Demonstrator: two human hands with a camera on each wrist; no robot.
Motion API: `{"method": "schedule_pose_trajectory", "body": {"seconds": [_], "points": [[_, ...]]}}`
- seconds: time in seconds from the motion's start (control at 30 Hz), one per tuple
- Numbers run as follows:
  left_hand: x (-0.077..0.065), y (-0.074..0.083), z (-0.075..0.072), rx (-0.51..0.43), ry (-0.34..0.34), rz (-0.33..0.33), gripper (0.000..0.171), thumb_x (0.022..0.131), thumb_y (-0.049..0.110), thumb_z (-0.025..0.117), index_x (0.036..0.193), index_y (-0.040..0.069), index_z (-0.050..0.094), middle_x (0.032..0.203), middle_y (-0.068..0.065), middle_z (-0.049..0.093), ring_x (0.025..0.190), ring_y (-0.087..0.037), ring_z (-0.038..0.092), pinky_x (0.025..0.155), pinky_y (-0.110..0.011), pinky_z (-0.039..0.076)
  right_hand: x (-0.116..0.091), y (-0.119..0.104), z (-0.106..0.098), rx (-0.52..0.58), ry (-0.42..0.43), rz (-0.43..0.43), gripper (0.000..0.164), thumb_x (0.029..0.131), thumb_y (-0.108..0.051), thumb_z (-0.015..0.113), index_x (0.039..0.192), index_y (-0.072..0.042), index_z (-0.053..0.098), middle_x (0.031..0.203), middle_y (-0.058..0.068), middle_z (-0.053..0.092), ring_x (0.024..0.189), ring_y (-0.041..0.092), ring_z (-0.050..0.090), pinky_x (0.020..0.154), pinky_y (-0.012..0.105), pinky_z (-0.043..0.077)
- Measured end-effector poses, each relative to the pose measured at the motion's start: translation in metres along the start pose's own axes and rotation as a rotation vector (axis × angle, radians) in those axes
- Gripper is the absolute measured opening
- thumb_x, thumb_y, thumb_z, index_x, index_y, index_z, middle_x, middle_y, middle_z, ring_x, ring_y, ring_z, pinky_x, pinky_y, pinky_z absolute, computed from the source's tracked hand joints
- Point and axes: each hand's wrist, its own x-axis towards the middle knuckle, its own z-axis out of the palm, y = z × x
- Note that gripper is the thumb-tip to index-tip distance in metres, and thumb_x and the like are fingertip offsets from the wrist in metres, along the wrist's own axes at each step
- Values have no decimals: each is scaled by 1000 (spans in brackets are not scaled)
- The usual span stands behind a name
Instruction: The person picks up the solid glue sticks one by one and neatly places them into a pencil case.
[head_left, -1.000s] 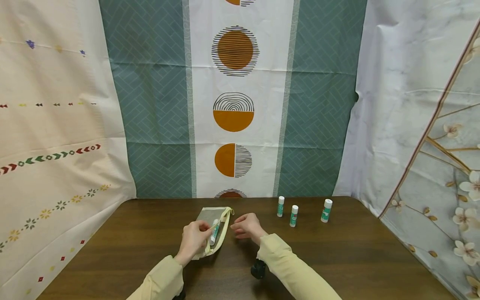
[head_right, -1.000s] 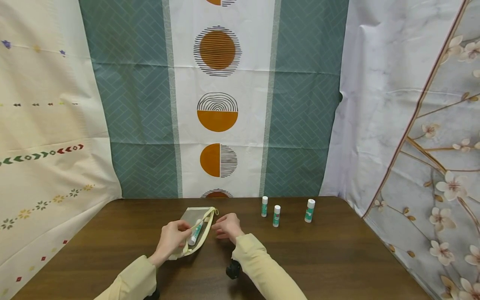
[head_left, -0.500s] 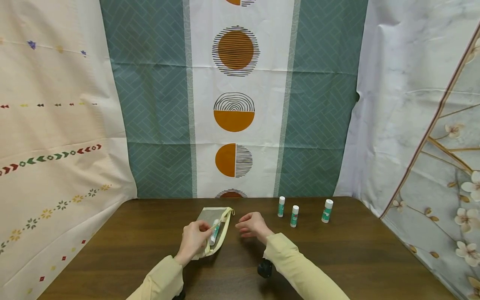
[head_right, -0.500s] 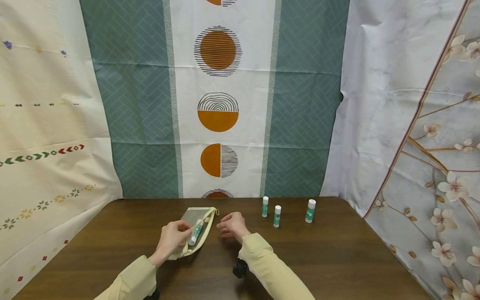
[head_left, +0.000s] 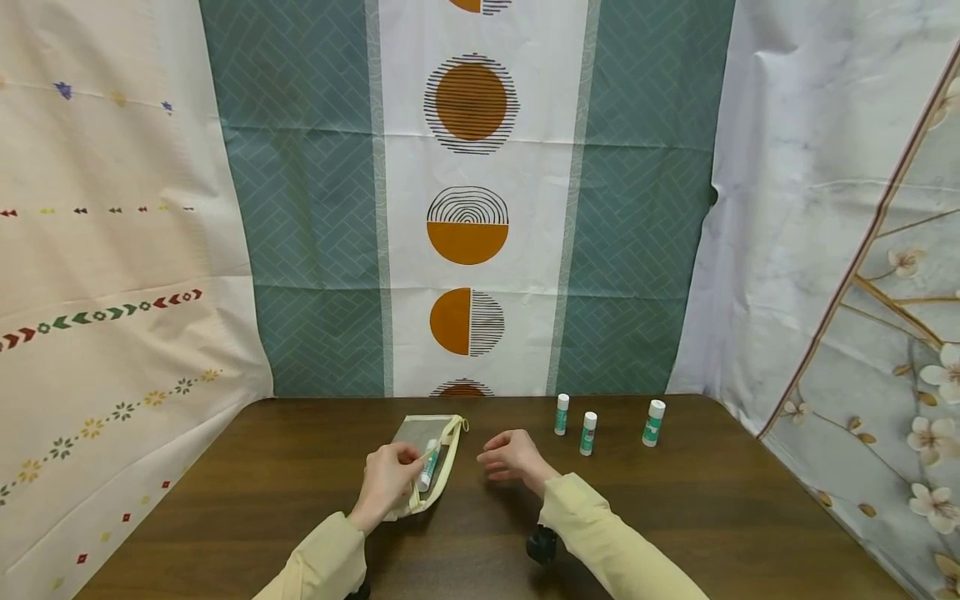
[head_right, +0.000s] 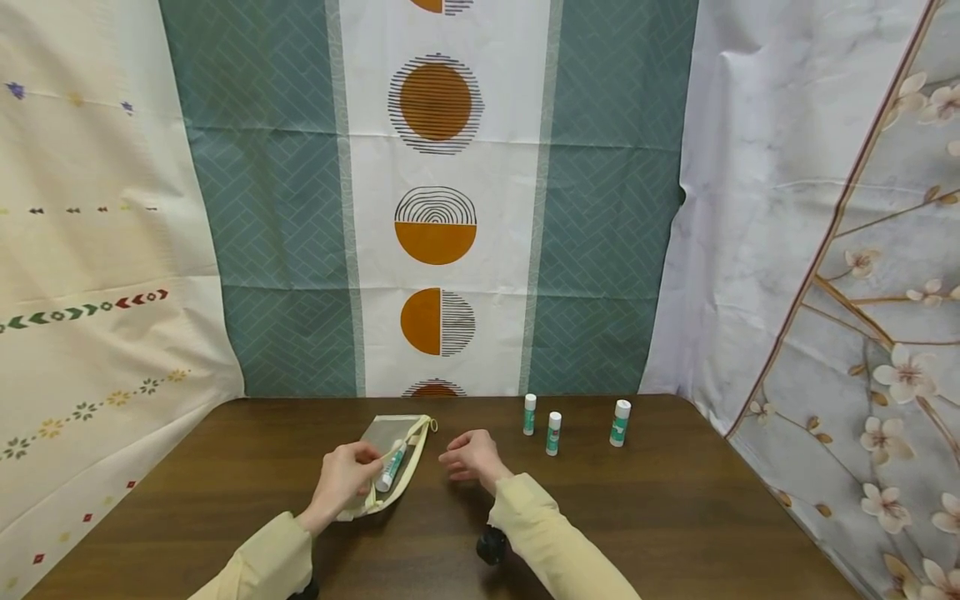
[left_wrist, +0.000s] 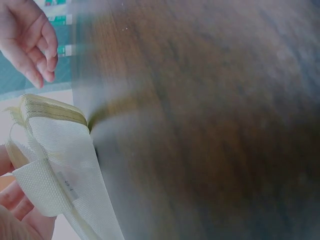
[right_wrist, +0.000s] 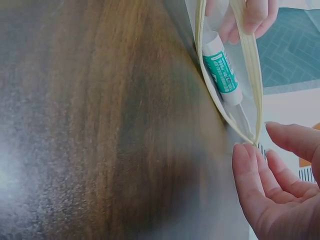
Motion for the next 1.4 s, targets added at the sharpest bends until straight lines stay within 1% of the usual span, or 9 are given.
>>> {"method": "schedule_pose_trajectory", "body": {"seconds": [0.2, 0.37, 0.53, 0.73, 0.87, 0.97, 1.1, 1.3, 1.4], "points": [[-1, 1, 0, 6, 1, 6, 5, 76, 9, 68, 72, 7, 66, 60, 4, 55, 46, -11, 48, 44, -28, 40, -3, 5, -9, 19, -15, -26, 30, 79, -1, 66, 100, 16, 52, 82, 12, 61, 79, 35, 61, 65, 41, 50], [-1, 0, 0, 31, 22, 15, 5, 75, 10, 69, 71, 9, 66, 61, 5, 56, 52, -10, 48, 49, -29, 40, -1, 7, -18, 37, -27, -71, 32, 79, -1, 66, 102, 16, 51, 82, 11, 61, 81, 36, 61, 63, 39, 51], [-1, 0, 0, 27, 18, 8, 5, 75, 10, 69, 72, 8, 67, 61, 5, 56, 54, -11, 49, 51, -29, 40, 1, 6, -26, 63, -33, -121, 29, 80, 0, 65, 101, 16, 51, 81, 12, 62, 81, 36, 60, 63, 39, 51], [-1, 1, -1, 26, 18, 16, 5, 76, 10, 68, 72, 8, 66, 61, 5, 55, 53, -11, 48, 50, -29, 40, -1, 1, -36, 48, -28, -161, 29, 81, -2, 65, 102, 14, 51, 83, 12, 61, 84, 38, 59, 67, 44, 50], [-1, 1, -1, 25, 15, 13, 6, 76, 11, 69, 72, 8, 66, 60, 5, 55, 52, -10, 48, 48, -29, 40, -1, 0, -44, 42, -5, -205, 29, 81, -3, 65, 102, 13, 52, 84, 13, 61, 83, 39, 59, 66, 44, 50], [-1, 2, -1, 17, 8, 6, 6, 77, 11, 68, 72, 7, 66, 60, 4, 54, 50, -10, 48, 46, -28, 40, 1, -2, -51, 32, 39, -235, 29, 81, -5, 67, 101, 11, 54, 84, 13, 62, 83, 39, 59, 65, 42, 50], [-2, 1, -1, -2, 3, -5, 4, 77, 9, 67, 74, 6, 66, 61, 3, 55, 48, -10, 48, 43, -27, 40, 3, -6, -61, 21, 86, -259, 27, 80, -7, 68, 100, 7, 57, 86, 12, 62, 83, 35, 60, 66, 43, 50], [-2, 1, -1, -6, 2, -5, 4, 76, 8, 67, 73, 6, 66, 61, 3, 56, 47, -10, 48, 42, -27, 40, 4, -14, -76, 46, 97, -336, 25, 80, -6, 68, 100, 5, 57, 90, 16, 62, 79, 27, 61, 69, 46, 49], [-2, 0, -1, 3, 3, 2, 5, 76, 8, 67, 72, 8, 65, 61, 4, 56, 47, -10, 48, 42, -26, 40, 5, -19, -84, 34, 107, -384, 26, 81, -6, 67, 102, 5, 57, 91, 18, 62, 77, 25, 61, 67, 42, 50]]}}
